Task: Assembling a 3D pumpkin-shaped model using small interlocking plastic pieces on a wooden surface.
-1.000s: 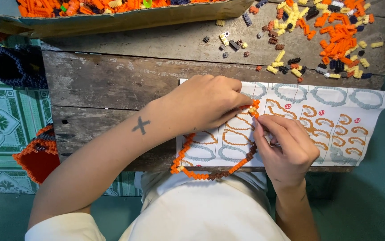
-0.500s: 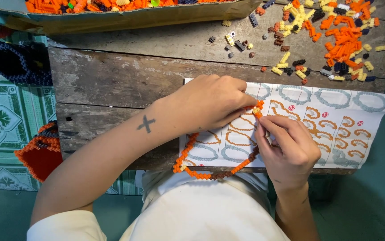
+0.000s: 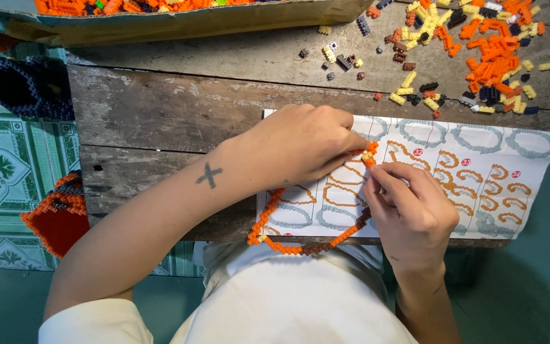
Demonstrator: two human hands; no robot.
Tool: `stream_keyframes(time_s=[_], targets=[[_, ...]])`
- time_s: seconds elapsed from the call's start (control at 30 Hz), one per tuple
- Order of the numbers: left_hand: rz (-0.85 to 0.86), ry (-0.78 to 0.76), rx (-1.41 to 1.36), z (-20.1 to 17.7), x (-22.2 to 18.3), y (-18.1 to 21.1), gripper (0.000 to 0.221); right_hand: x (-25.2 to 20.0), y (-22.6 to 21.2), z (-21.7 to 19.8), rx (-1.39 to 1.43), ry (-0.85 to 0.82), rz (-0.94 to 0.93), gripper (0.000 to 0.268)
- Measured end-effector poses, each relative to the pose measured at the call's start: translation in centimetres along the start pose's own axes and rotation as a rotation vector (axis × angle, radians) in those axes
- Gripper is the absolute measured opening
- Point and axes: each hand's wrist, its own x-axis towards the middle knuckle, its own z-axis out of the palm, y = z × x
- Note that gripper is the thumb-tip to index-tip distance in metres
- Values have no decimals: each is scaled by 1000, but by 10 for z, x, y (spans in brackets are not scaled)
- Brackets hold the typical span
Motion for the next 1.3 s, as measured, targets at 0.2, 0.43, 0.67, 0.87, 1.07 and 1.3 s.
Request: stream_keyframes(time_s=[0.2,0.43,0.67,0.87,1.07,1.3], targets=[[-13,-8,6,2,-1,-1,16,2,-6,-3,-49,-42,27,26],[-23,-20,1,0,0,0,17,9,-9,-5,-43,-107,38,23],[-86,-57,69,-48,-17,29,8,10,-8,-5,-5,-56,3,20],[-497,-106,369,-72,-82,94,32,13,-5,-4,40,-53,48,19],[-721,-84,214,2,-119,115,31,10,-1,-2,87,-14,73,25],[-724,44,216,-4,-116,122,28,2,6,-3,145,1,151,38]])
